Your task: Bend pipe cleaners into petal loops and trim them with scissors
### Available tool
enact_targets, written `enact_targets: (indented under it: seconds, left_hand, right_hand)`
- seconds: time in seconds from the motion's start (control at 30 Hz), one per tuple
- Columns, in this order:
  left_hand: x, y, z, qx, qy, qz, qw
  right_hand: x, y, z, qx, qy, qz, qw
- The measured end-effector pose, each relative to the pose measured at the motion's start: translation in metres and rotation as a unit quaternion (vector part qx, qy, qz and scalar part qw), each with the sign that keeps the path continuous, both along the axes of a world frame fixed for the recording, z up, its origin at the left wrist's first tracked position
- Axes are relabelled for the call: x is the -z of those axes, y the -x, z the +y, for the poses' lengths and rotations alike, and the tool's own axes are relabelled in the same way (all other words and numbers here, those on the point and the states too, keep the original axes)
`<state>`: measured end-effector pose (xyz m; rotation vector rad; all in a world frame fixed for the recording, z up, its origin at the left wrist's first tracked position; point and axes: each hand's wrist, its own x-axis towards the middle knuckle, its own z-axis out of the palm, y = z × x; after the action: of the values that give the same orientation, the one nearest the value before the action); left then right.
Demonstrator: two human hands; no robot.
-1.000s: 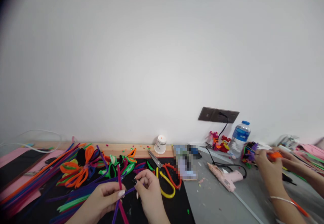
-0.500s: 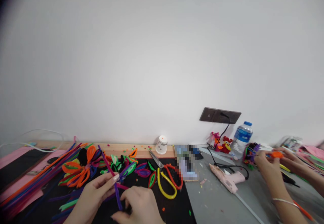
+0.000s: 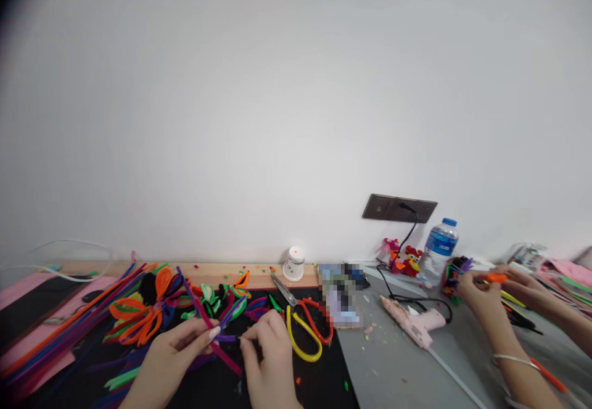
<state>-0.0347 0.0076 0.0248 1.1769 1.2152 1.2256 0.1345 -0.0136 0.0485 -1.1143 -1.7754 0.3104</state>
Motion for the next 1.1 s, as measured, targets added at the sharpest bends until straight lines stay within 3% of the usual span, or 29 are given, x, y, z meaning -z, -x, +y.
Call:
enact_targets:
  seconds: [0.17,0.4,0.53,0.93,1.03,1.1]
  left_hand:
    - [-0.009,-0.002,-0.003,0.037,-0.028,0.063,0.997]
    - [-0.018,-0.004,-0.004,0.056,-0.008,0.027,0.998]
    - [-0.015,-0.003,-0.002,0.057,0.016,-0.008,0.998]
    - [-0.006,-0.007,-0.003,0.079,0.050,-0.073,0.993]
    - [-0.006,-0.005,-0.002,0.052,0.058,-0.087,0.993]
    - [-0.004,-0.003,0.000,0.019,0.078,-0.108,0.991]
  right_hand:
    - [0.007,-0.003,0.005,0.043,0.066,0.044,0.996]
    - [0.010,-0.004,0.011,0.079,0.107,0.059,0.989]
    - [0.009,-0.004,0.011,0.079,0.117,0.050,0.989]
    - [0.013,-0.009,0.010,0.077,0.029,-0.009,0.997]
    - [0.014,-0.009,0.012,0.065,0.069,0.038,0.995]
    - [0.016,-0.009,0.013,0.020,0.131,0.105,0.986]
